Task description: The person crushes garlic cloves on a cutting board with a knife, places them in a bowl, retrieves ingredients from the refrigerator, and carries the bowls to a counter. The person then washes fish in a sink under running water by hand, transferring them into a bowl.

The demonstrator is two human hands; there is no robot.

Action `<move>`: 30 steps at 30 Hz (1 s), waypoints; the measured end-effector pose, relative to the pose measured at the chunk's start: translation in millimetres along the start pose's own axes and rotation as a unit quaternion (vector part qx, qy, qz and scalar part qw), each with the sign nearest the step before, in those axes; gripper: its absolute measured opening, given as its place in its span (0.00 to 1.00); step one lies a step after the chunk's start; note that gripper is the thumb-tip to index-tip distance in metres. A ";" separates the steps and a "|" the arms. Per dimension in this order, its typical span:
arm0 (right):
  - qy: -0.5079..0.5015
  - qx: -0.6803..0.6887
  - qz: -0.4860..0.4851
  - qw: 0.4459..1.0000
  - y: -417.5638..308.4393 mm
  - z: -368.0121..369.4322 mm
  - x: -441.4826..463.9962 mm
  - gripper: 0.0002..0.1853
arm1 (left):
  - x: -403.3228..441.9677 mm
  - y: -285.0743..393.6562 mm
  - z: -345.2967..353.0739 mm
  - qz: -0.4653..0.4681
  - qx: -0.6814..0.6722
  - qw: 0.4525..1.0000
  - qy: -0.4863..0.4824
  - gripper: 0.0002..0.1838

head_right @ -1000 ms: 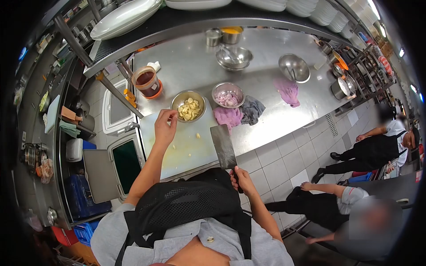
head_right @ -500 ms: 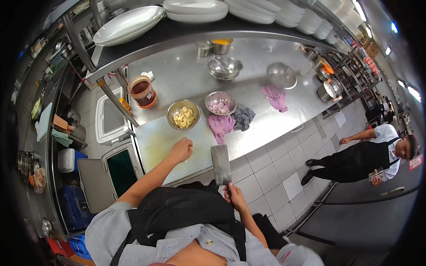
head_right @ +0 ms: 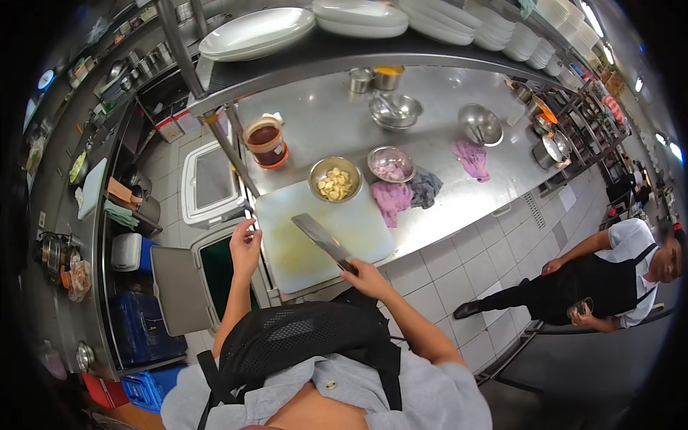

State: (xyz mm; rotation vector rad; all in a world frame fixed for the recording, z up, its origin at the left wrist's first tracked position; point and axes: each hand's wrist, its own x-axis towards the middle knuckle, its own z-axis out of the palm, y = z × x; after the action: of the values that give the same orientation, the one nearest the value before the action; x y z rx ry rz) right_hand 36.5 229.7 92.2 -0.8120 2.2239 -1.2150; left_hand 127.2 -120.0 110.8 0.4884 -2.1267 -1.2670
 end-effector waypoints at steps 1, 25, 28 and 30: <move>-0.003 -0.015 -0.005 1.000 -5.7 11.8 22.1 0.23 | -13.7 -8.0 -14.5 -0.026 -0.001 0.999 0.027 0.17; -0.085 0.475 0.247 0.840 -104.5 208.5 34.2 0.16 | -141.1 -83.9 -191.8 -0.155 0.002 0.978 0.137 0.13; -0.077 0.475 0.259 0.837 -109.7 199.9 41.0 0.16 | -120.7 -73.9 -177.0 -0.135 -0.006 0.984 0.118 0.13; -0.135 0.439 0.269 0.847 -106.7 192.2 51.0 0.18 | -107.0 -71.5 -162.2 -0.118 -0.020 0.989 0.091 0.14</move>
State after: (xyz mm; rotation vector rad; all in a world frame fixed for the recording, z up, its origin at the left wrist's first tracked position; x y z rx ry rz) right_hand 153.8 37.1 82.9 0.0283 1.2729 -1.4808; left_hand 315.4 -197.5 72.3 0.8271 -1.9295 -1.3343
